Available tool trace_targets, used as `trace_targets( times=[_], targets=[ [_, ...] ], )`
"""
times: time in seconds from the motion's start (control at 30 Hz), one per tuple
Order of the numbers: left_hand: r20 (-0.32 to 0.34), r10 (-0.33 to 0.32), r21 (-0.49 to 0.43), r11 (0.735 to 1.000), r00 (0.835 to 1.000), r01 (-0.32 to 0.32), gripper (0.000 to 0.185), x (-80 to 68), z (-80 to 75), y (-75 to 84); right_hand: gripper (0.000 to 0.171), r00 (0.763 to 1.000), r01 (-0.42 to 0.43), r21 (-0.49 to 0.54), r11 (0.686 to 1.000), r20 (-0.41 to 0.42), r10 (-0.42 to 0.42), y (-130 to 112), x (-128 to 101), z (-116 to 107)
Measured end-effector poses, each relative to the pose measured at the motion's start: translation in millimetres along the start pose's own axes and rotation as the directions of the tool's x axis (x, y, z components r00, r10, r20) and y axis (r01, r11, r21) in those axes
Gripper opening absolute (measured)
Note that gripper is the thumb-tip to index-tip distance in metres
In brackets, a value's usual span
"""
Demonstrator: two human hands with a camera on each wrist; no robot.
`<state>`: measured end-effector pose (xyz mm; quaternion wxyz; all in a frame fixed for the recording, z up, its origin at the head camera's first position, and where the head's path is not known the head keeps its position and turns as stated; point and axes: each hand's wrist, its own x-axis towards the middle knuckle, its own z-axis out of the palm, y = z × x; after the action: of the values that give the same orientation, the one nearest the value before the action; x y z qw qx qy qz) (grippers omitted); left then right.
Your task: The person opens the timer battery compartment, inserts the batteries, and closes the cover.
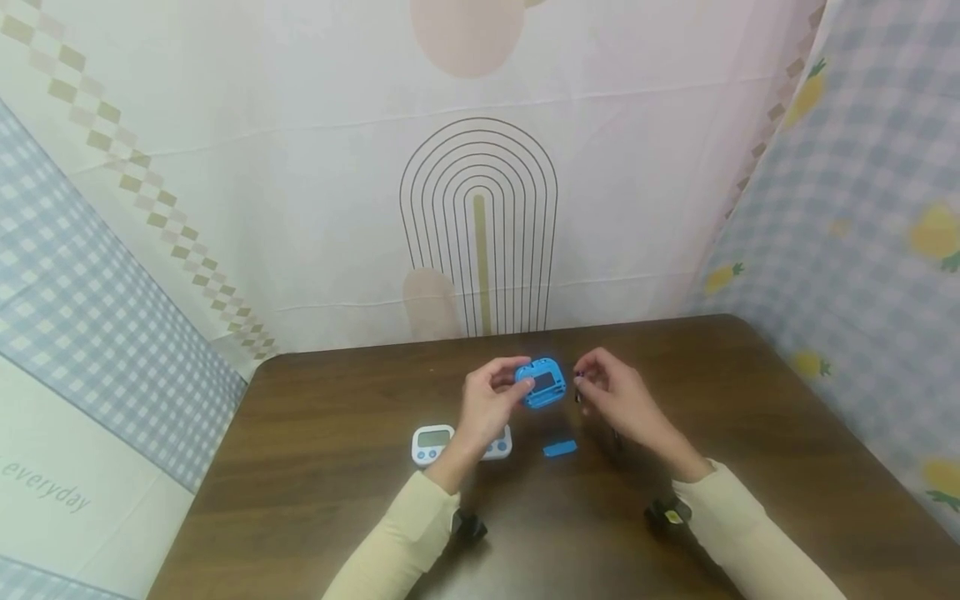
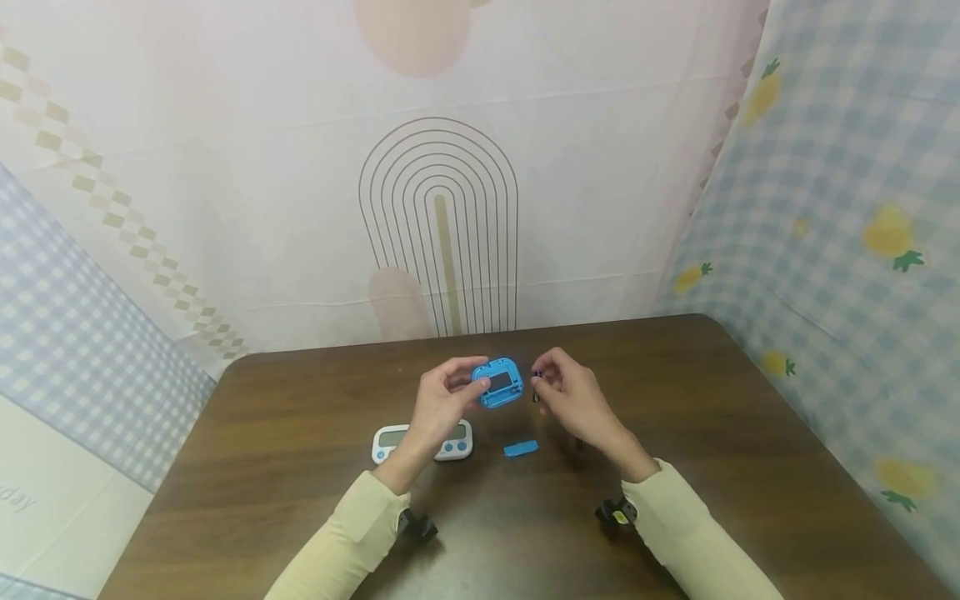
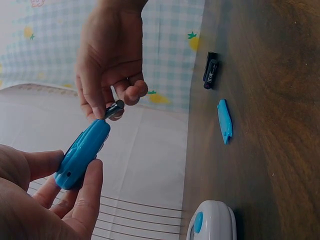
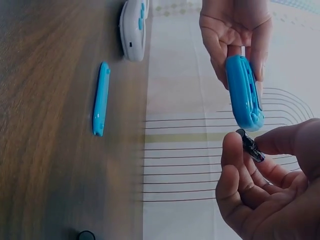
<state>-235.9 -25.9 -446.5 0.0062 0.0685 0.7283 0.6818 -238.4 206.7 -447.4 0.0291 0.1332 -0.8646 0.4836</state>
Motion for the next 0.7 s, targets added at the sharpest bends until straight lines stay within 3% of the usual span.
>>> trace_targets(
  times=[0.47, 0.7],
  targets=[
    [0.008, -0.003, 0.009, 1.000, 1.000, 0.003, 0.029, -1.5, 0.2, 0.6, 0.022, 0.999, 0.017, 0.131, 0.991, -0.033, -0.013, -19, -9, 3],
    [0.022, 0.010, -0.005, 1.000, 1.000, -0.010, 0.031, -0.3, 0.0, 0.1, 0.019, 0.997, 0.054, 0.135, 0.989, -0.056, -0.047, -26, -12, 8]
  ],
)
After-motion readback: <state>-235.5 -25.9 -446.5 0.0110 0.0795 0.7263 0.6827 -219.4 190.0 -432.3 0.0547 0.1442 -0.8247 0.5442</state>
